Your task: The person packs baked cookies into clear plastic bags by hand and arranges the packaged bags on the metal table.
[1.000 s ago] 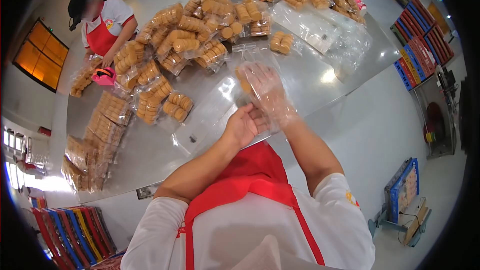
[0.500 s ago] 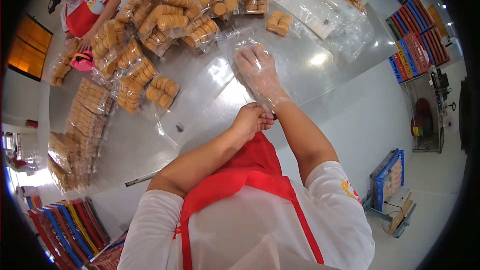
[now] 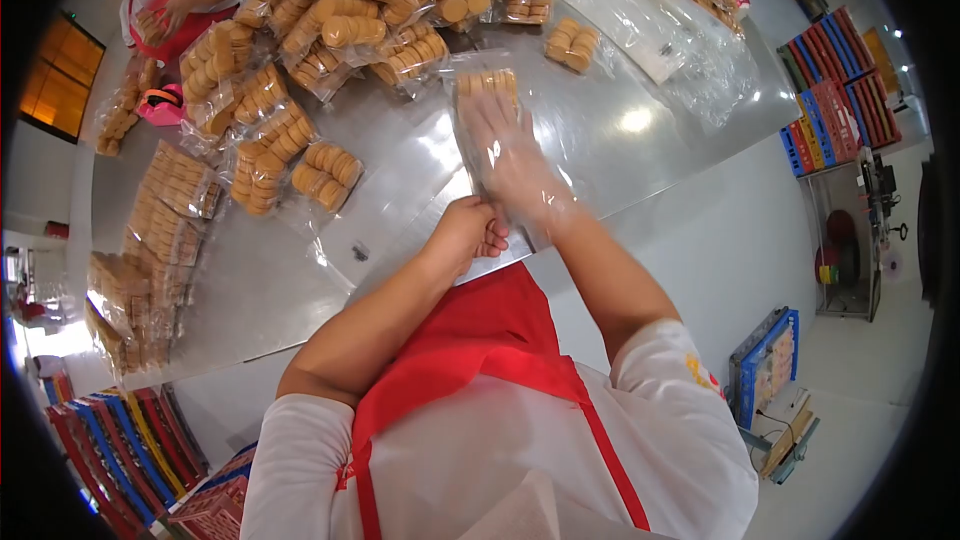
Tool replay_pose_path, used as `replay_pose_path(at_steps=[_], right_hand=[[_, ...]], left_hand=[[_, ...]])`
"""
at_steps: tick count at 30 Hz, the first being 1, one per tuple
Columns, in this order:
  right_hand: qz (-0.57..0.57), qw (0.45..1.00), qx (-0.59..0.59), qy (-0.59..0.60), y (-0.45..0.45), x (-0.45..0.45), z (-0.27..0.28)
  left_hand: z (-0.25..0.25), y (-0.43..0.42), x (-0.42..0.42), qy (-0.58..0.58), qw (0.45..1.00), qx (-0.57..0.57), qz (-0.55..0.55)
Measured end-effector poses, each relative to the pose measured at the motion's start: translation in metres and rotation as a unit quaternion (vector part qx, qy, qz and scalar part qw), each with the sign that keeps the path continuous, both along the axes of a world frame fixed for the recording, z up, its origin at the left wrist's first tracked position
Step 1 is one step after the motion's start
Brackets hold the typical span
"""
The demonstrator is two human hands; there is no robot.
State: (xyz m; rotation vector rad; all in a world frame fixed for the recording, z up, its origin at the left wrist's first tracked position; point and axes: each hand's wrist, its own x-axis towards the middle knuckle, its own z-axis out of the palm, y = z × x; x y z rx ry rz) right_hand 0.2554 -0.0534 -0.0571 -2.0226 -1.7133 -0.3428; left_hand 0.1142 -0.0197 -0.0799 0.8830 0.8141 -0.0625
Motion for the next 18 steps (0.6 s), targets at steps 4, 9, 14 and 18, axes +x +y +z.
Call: replay_pose_path(at_steps=[4, 9, 14, 18], right_hand=[[0.060, 0.981, -0.030, 0.180, -0.114, -0.033, 0.007], [-0.272, 0.789, 0.241, 0.496, -0.149, 0.041, 0.002], [-0.309, 0.611, 0.279, 0.674, -0.058, 0.162, -0.008], [-0.299, 0.511, 0.301, 0.747, -0.008, 0.210, -0.021]], left_hand=[[0.001, 0.001, -0.010, -0.004, 1.000, 0.004, -0.011], [0.007, 0.000, -0.013, -0.011, 0.998, 0.038, -0.043], [0.008, 0.000, -0.017, -0.010, 0.997, 0.049, -0.063], [0.006, -0.004, -0.018, -0.003, 0.997, 0.056, -0.048]])
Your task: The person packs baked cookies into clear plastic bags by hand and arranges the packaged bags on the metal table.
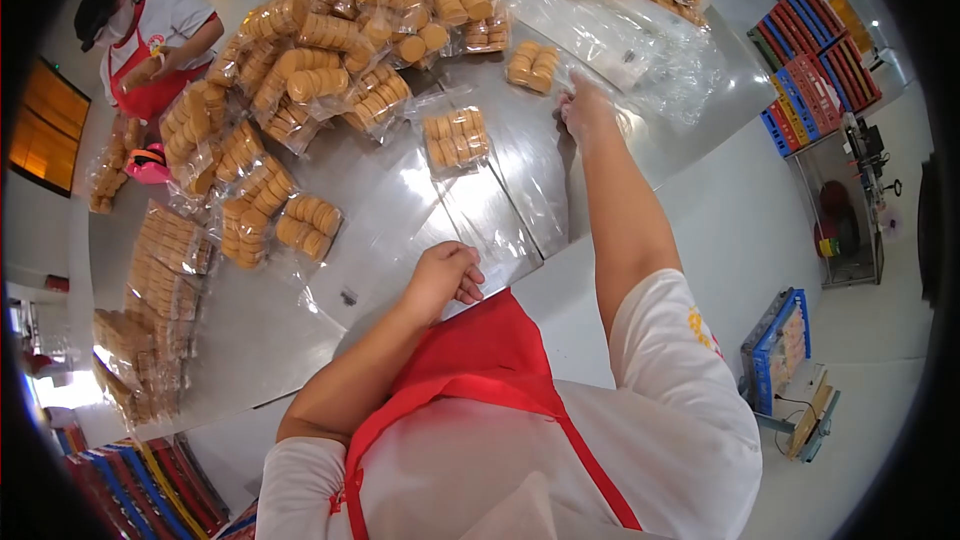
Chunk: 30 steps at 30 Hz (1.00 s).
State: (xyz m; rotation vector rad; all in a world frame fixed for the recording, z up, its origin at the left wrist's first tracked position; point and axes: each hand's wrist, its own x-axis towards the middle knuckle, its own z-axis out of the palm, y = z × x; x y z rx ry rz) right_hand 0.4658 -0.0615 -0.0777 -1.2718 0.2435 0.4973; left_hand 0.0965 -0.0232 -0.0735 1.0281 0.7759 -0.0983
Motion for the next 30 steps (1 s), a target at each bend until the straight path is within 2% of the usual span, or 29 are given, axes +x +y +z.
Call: replay_pose_path(at_steps=[2, 4, 6, 7, 8, 9, 10, 11, 13, 15, 16, 18, 19, 21, 22, 23, 25, 28, 30], right_hand=[[-0.027, 1.000, -0.008, 0.000, 0.013, 0.006, 0.002], [-0.036, 0.985, -0.107, -0.128, 0.016, -0.004, 0.027], [0.020, 0.918, -0.233, -0.319, 0.013, -0.025, 0.058], [0.096, 0.814, -0.300, -0.489, 0.008, -0.038, 0.077], [0.124, 0.673, -0.338, -0.646, 0.002, -0.051, 0.096], [0.202, 0.591, -0.384, -0.680, -0.008, -0.076, 0.126], [0.278, 0.500, -0.423, -0.703, -0.016, -0.104, 0.155], [0.297, 0.494, -0.396, -0.715, -0.024, -0.128, 0.173], [0.344, 0.492, -0.348, -0.720, -0.035, -0.175, 0.204], [0.397, 0.500, -0.308, -0.705, -0.043, -0.214, 0.226], [0.419, 0.539, -0.236, -0.692, -0.042, -0.225, 0.221], [0.454, 0.606, -0.089, -0.647, -0.038, -0.244, 0.209], [0.455, 0.662, -0.084, -0.590, -0.037, -0.251, 0.203], [0.462, 0.794, 0.062, -0.390, -0.033, -0.266, 0.165], [0.453, 0.838, 0.128, -0.275, -0.032, -0.275, 0.148], [0.489, 0.860, 0.075, -0.124, -0.035, -0.288, 0.140], [0.498, 0.863, 0.053, 0.064, -0.038, -0.323, 0.106], [0.551, 0.821, 0.078, 0.130, -0.051, -0.340, 0.075], [0.553, 0.819, 0.065, 0.137, -0.052, -0.346, 0.069]], left_hand=[[-0.002, -0.001, 0.000, 0.000, 1.000, 0.008, -0.004], [-0.005, 0.000, -0.003, 0.005, 1.000, 0.006, -0.018], [-0.001, 0.004, -0.011, 0.018, 0.999, 0.008, -0.045], [0.009, 0.008, -0.016, 0.021, 0.997, 0.060, -0.051], [0.025, 0.012, -0.024, 0.025, 0.992, 0.112, -0.056], [0.034, 0.015, -0.029, 0.030, 0.984, 0.163, -0.061], [0.033, 0.020, -0.031, -0.007, 0.958, 0.286, -0.012], [0.032, 0.025, -0.031, -0.040, 0.913, 0.405, 0.036], [0.078, 0.024, -0.030, -0.150, 0.806, 0.560, 0.118], [0.104, 0.024, -0.032, -0.240, 0.849, 0.465, 0.079], [0.110, 0.023, -0.039, -0.283, 0.863, 0.414, 0.062], [0.113, 0.018, -0.062, -0.294, 0.925, 0.232, 0.070], [0.113, 0.017, -0.071, -0.300, 0.941, 0.137, 0.077], [0.104, 0.006, -0.093, -0.260, 0.947, 0.130, 0.139], [0.097, -0.002, -0.103, -0.240, 0.948, 0.124, 0.170], [0.090, -0.009, -0.111, -0.242, 0.947, 0.048, 0.205], [0.080, -0.020, -0.126, -0.222, 0.943, 0.034, 0.246], [0.067, -0.023, -0.149, -0.161, 0.956, -0.005, 0.245], [0.065, -0.026, -0.158, -0.128, 0.954, -0.060, 0.265]])
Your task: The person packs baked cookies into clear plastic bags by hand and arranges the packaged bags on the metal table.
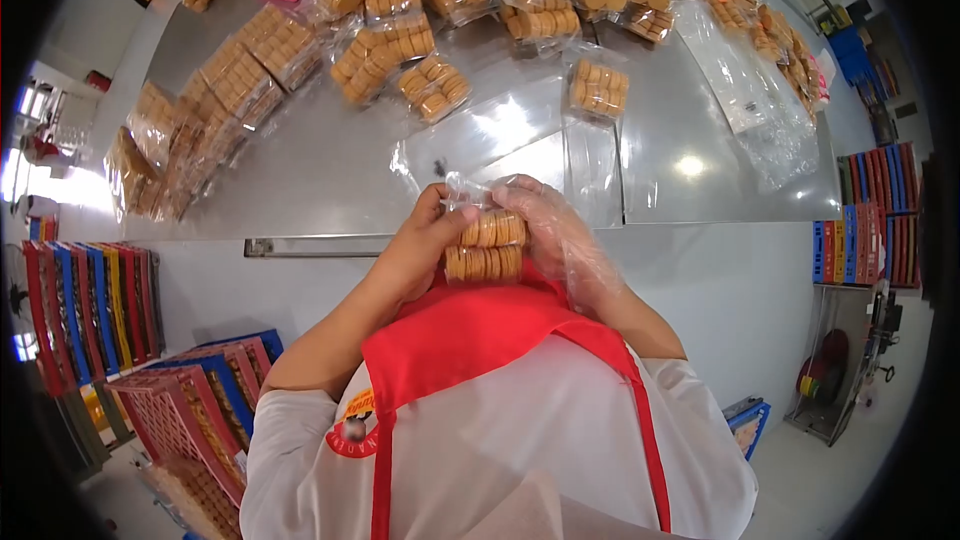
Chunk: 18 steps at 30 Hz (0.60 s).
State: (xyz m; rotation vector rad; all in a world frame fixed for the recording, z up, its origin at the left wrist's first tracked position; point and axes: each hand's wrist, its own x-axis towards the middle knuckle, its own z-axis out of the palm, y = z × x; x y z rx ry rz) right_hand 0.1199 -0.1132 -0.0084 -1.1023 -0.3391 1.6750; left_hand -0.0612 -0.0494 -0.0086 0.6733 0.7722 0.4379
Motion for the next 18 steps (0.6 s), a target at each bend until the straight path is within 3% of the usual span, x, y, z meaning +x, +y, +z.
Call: replay_pose_path(at_steps=[2, 4, 7, 11, 17, 18], right_hand=[[0.003, 1.000, -0.015, -0.003, 0.000, -0.006, 0.003], [0.003, 0.999, -0.033, -0.005, -0.002, -0.010, 0.011], [0.039, 0.991, 0.032, -0.124, -0.007, -0.011, -0.002], [0.053, 0.989, 0.017, -0.134, -0.011, -0.010, 0.003], [0.088, 0.984, 0.052, -0.147, -0.023, -0.004, 0.009], [0.079, 0.986, 0.071, -0.131, -0.025, -0.005, 0.009]], left_hand=[[0.005, 0.000, -0.001, -0.007, 0.995, -0.080, 0.053], [-0.013, -0.002, -0.007, -0.006, 0.995, -0.063, 0.071], [-0.021, -0.007, -0.013, -0.012, 0.996, -0.045, 0.081], [-0.012, -0.015, -0.014, -0.035, 0.994, -0.046, 0.098], [-0.007, -0.014, -0.023, 0.004, 0.999, -0.035, 0.023], [-0.012, -0.013, -0.025, 0.002, 1.000, 0.010, 0.005]])
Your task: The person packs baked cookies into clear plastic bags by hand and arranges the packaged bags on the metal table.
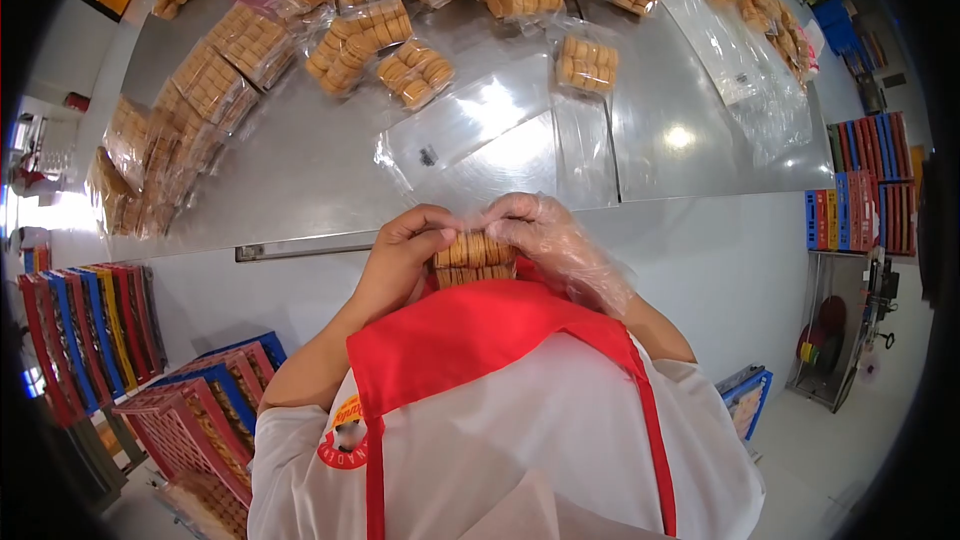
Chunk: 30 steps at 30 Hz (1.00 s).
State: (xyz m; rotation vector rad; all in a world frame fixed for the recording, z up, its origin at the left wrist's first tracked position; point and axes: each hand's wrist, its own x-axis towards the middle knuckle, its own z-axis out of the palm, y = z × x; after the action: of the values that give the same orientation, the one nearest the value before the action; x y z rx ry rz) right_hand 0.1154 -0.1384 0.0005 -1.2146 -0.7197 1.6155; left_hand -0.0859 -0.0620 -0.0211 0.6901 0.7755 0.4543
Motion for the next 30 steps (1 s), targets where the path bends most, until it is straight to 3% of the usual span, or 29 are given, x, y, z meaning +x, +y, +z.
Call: replay_pose_path(at_steps=[2, 5, 7, 11, 14, 19, 22, 23, 25, 28, 30], right_hand=[[-0.003, 1.000, -0.003, 0.014, -0.003, 0.002, 0.001], [0.000, 0.998, -0.045, 0.040, -0.005, 0.008, 0.007], [-0.007, 0.993, -0.045, 0.110, -0.009, 0.006, 0.016], [-0.004, 0.998, 0.001, 0.061, -0.011, 0.008, -0.008], [0.011, 0.998, 0.046, 0.031, -0.012, 0.007, -0.014], [0.021, 0.998, 0.046, -0.037, -0.013, 0.002, -0.038], [0.048, 0.989, 0.058, -0.131, -0.013, 0.003, -0.018], [0.077, 0.957, 0.132, -0.247, -0.011, 0.006, -0.023], [0.131, 0.835, 0.264, -0.465, 0.000, 0.010, -0.021], [0.173, 0.854, 0.222, -0.437, 0.000, -0.003, 0.035], [0.158, 0.802, 0.225, -0.530, -0.004, -0.012, 0.013]], left_hand=[[-0.013, 0.004, -0.004, -0.006, 0.995, 0.090, -0.037], [0.010, 0.009, -0.007, -0.040, 0.996, -0.018, -0.075], [0.003, 0.010, -0.013, -0.041, 0.993, 0.060, -0.088], [-0.016, 0.010, -0.017, -0.056, 0.963, 0.243, -0.099], [-0.012, 0.006, -0.019, -0.088, 0.974, 0.186, -0.091], [-0.030, 0.009, -0.017, -0.043, 0.974, 0.211, -0.067], [-0.046, 0.012, -0.014, -0.021, 0.976, 0.209, -0.062], [-0.052, 0.013, -0.014, -0.015, 0.976, 0.206, -0.063], [-0.049, 0.015, -0.005, -0.007, 0.980, 0.195, -0.050], [-0.027, 0.023, 0.010, 0.066, 0.989, 0.100, -0.082], [-0.019, 0.030, 0.024, 0.099, 0.987, 0.067, -0.105]])
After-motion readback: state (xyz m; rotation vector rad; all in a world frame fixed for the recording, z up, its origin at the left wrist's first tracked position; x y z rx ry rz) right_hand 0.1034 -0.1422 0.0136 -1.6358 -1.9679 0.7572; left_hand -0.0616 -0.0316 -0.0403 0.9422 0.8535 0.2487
